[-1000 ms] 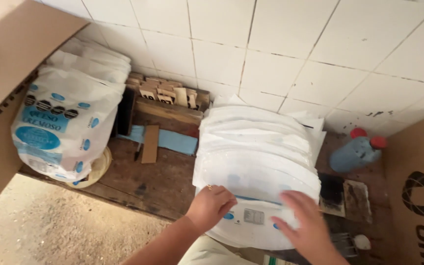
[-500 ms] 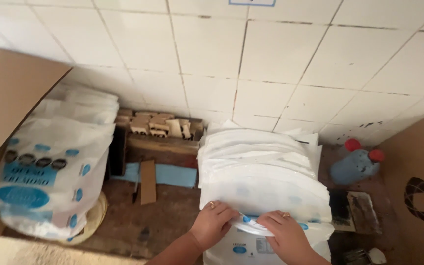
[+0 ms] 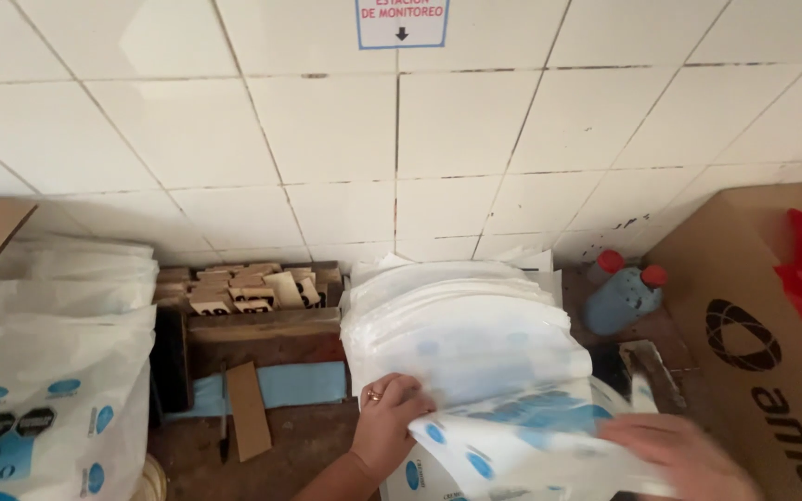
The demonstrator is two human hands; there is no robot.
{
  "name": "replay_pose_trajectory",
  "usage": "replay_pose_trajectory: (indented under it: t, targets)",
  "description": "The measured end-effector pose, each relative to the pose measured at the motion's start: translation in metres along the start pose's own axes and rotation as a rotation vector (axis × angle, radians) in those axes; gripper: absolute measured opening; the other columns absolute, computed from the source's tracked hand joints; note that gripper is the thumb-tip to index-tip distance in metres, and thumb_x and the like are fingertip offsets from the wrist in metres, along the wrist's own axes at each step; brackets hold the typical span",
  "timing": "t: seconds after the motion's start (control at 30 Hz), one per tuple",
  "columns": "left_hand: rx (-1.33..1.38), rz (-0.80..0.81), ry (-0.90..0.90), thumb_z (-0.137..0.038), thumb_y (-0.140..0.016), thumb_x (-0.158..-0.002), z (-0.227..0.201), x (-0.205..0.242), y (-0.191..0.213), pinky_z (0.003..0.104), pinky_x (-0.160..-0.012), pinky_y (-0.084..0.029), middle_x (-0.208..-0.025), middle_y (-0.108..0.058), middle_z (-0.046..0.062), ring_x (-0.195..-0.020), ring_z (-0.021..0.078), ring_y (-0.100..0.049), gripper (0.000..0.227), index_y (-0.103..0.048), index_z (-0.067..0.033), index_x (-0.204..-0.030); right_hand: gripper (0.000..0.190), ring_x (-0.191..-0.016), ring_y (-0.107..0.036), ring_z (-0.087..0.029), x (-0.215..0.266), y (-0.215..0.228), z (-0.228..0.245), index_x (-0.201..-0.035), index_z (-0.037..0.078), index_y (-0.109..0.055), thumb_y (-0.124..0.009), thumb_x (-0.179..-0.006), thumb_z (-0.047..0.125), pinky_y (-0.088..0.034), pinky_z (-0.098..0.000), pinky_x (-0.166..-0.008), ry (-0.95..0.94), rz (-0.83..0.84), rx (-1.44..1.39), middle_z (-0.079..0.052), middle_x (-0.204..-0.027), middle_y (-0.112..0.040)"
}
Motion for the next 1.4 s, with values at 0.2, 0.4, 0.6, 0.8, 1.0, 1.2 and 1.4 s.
replay_pose_trajectory:
  t: [0.2, 0.4, 0.6, 0.8, 1.0, 1.2, 1.4]
  targets:
    - [1.228, 0.132, 0.761, 0.012, -0.073, -0.084, 0.014, -0.013, 0.02, 0.034, -0.081, -0.059, -0.087, -0.079, 0.004, -0.084, 0.0189, -0.071, 0.026, -0.079, -0.0104, -0.095, 0.105, -0.158, -0.025, -0.004, 0.113, 0.025, -0.113, -0.153, 0.047, -0.034, -0.081, -0.064, 0.077, -0.019, -0.0358, -0.134, -0.772, 0.319, 0.282, 0.022, -0.165, -0.032]
    - [1.267, -0.162, 1.128, -0.003, -0.065, -0.089, 0.023, -0.043, 0.097, 0.042, -0.078, -0.056, -0.099, -0.076, 0.015, -0.09, 0.0305, -0.071, 0.024, -0.073, -0.0025, -0.112, 0.099, -0.137, -0.04, -0.036, -0.035, 0.071, 0.159, -0.138, 0.014, -0.055, -0.084, -0.054, 0.056, -0.028, -0.048, -0.118, -1.335, -0.415, -0.026, -0.016, -0.146, -0.048]
    - [1.128, -0.257, 1.556, -0.025, -0.057, -0.102, 0.02, -0.01, 0.149, 0.047, -0.08, -0.049, -0.11, -0.068, 0.019, -0.098, 0.0381, -0.067, 0.034, -0.058, -0.0086, -0.131, 0.06, -0.095, -0.065, -0.04, -0.027, -0.087, 0.1, -0.145, 0.016, -0.064, -0.056, -0.1, 0.055, -0.046, -0.0428, -0.085, -1.63, -0.355, -1.062, -0.022, -0.123, -0.071]
    - [1.277, -0.145, 1.556, -0.034, -0.06, -0.097, 0.024, 0.03, 0.161, 0.049, -0.101, -0.048, -0.127, -0.068, 0.013, -0.116, 0.0345, -0.064, 0.054, -0.06, -0.0104, -0.145, 0.06, -0.108, -0.062, -0.039, -0.031, -0.105, 0.09, -0.135, 0.006, -0.069, -0.065, -0.098, 0.053, -0.042, -0.0434, -0.093, -1.708, -0.393, -1.103, -0.02, -0.131, -0.067]
    - [0.898, 0.195, 1.552, -0.048, -0.069, -0.089, 0.067, 0.102, 0.141, 0.042, -0.115, -0.03, -0.151, -0.059, -0.006, -0.141, 0.02, -0.05, 0.06, -0.071, -0.0092, -0.135, 0.067, -0.109, -0.062, -0.042, -0.04, -0.078, 0.121, -0.134, -0.004, -0.068, -0.072, -0.096, 0.05, -0.042, -0.044, -0.095, -1.713, -0.5, -1.167, -0.024, -0.128, -0.068]
    - [0.822, -0.015, 0.992, -0.017, -0.084, -0.087, -0.01, 0.051, 0.175, 0.03, -0.073, -0.048, -0.083, -0.078, 0.006, -0.077, 0.0152, -0.063, 0.018, -0.082, 0.0003, -0.084, 0.053, -0.129, -0.06, -0.027, -0.042, -0.045, 0.1, -0.133, 0.012, -0.065, -0.077, -0.083, 0.024, -0.049, -0.0415, -0.095, -0.949, -0.763, -0.633, -0.008, -0.138, -0.061]
    - [0.044, 0.385, 0.106, -0.064, -0.065, -0.089, -0.123, -0.024, 0.125, 0.045, -0.072, -0.053, -0.097, -0.078, 0.007, -0.091, 0.036, -0.073, 0.05, -0.071, -0.0215, -0.114, 0.122, -0.15, -0.04, -0.025, -0.058, 0.053, 0.189, -0.151, 0.015, -0.049, -0.105, -0.048, 0.048, -0.027, -0.0423, -0.121, -0.016, -0.528, -0.219, -0.01, -0.162, -0.043]
Point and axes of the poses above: each hand's wrist, its own x-axis away from the middle knuckle, its own y-axis out of the back of the hand, z = x × y, the point moved 5 cm from there along -x, towards the middle knuckle
